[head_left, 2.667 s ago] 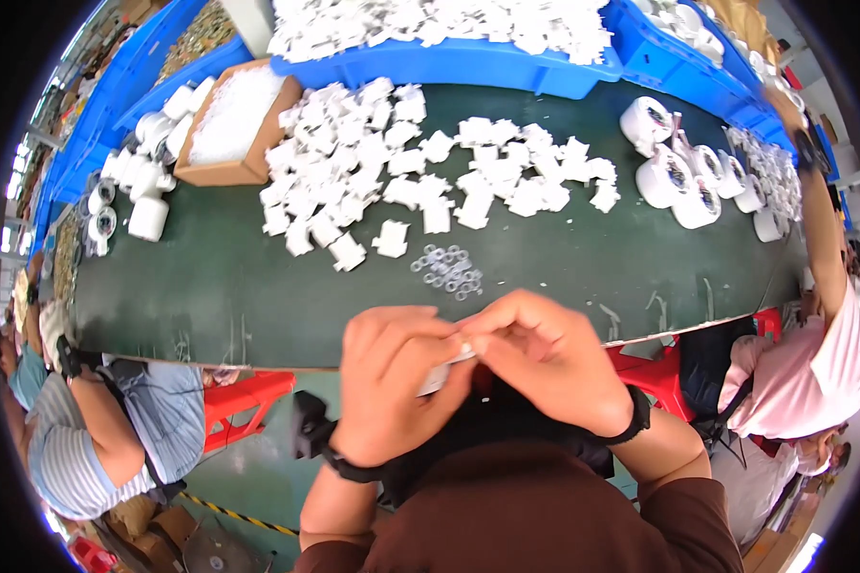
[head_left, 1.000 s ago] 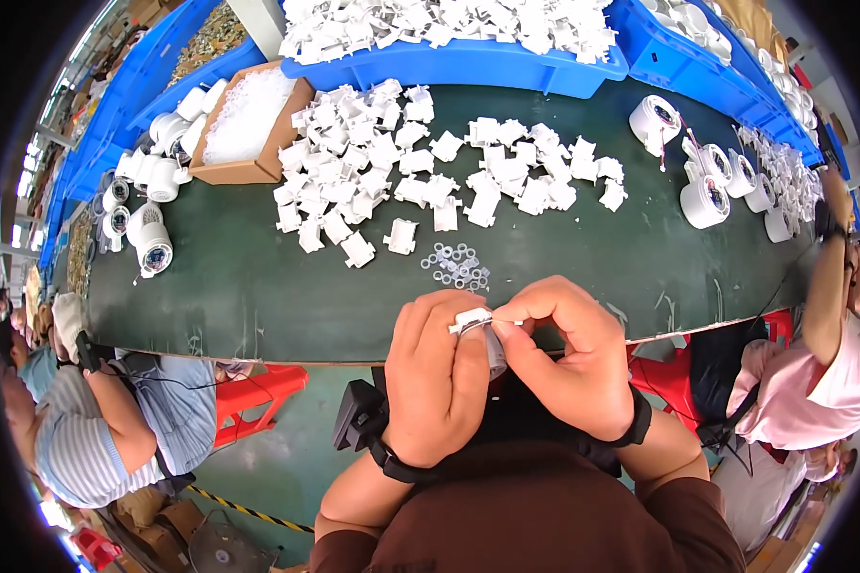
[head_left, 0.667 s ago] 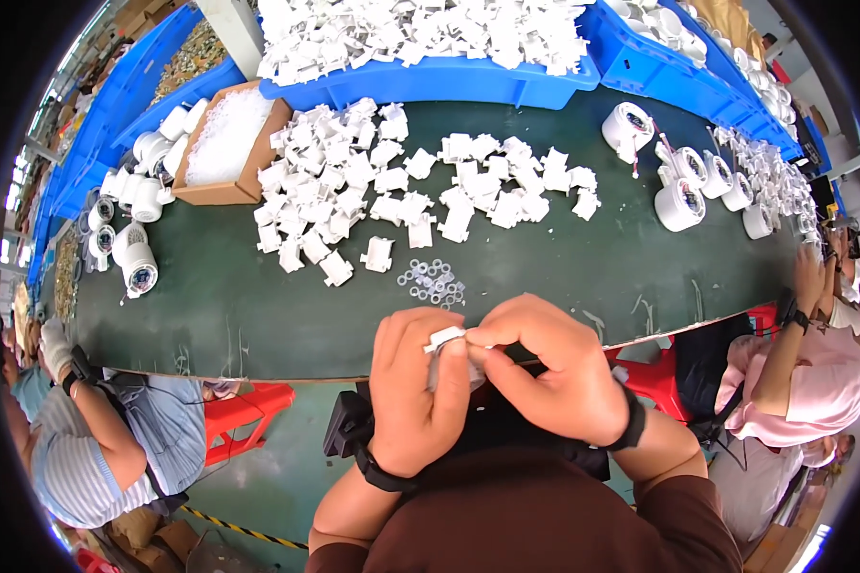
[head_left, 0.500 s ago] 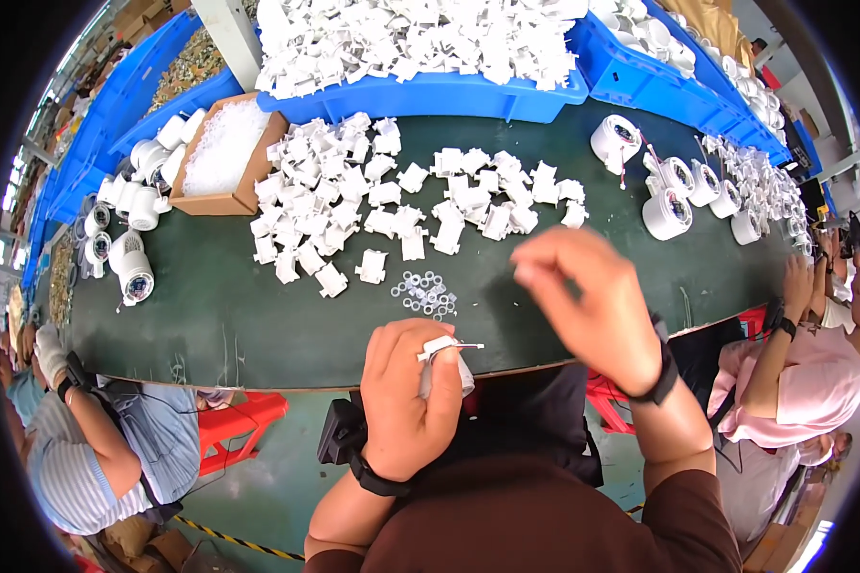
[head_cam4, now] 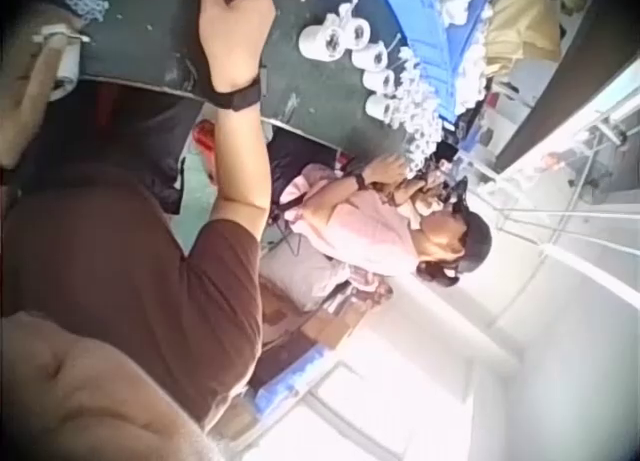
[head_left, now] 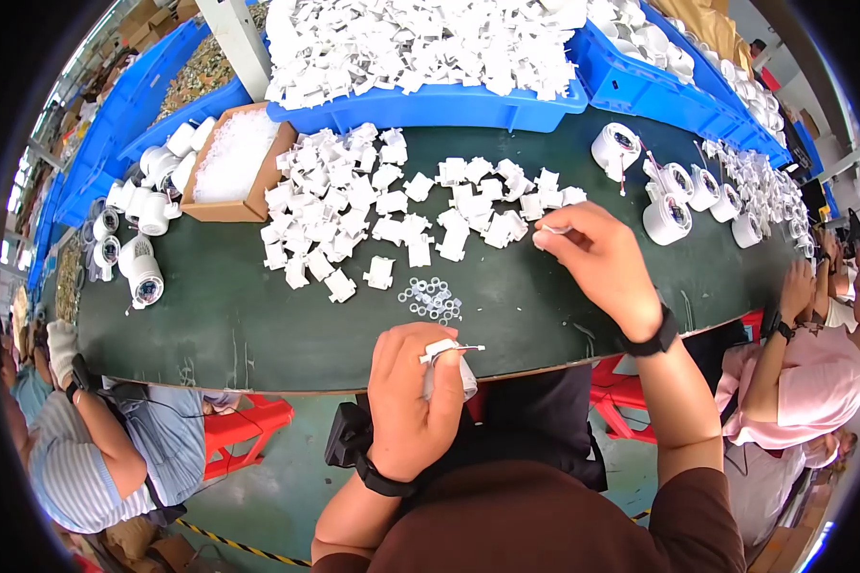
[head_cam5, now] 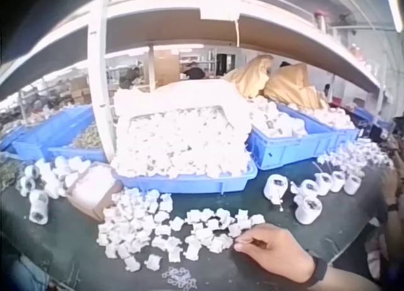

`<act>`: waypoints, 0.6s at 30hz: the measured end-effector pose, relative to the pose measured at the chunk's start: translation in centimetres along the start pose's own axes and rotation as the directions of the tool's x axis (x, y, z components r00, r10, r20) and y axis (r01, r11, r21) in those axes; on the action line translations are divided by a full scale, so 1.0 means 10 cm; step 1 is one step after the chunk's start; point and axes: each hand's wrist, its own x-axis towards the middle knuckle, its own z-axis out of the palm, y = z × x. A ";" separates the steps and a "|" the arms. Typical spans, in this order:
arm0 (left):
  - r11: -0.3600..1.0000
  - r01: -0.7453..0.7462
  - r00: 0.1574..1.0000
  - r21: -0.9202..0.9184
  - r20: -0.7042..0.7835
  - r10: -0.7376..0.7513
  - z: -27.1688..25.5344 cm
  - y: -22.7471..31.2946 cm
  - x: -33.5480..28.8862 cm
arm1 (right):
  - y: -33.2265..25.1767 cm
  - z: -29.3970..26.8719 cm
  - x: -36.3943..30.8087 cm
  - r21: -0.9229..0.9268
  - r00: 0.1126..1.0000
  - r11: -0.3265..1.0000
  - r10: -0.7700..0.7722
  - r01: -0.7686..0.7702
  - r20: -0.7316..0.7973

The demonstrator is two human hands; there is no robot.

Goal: The person assembles camera components by hand, fitting a white plastic housing onto a base, threading a small wire through a hole, and pressing a white cap into place. They repeat this process for several units, occasionally moving finished components aside on the workbench.

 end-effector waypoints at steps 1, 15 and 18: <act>1.000 0.006 1.000 0.005 -0.005 -0.006 -0.01 0.00 -0.01 | -0.11 -0.02 -0.06 0.005 1.000 1.000 -0.003 0.003 0.007; 0.981 -0.049 0.962 -0.186 0.254 0.097 -0.11 -0.01 0.00 | -0.57 0.36 -0.68 0.697 0.946 0.645 0.149 -0.313 0.286; 0.992 -0.052 0.967 -0.119 0.242 0.080 -0.16 -0.02 0.01 | -0.53 0.29 -0.59 0.027 0.843 0.863 -0.498 0.504 0.203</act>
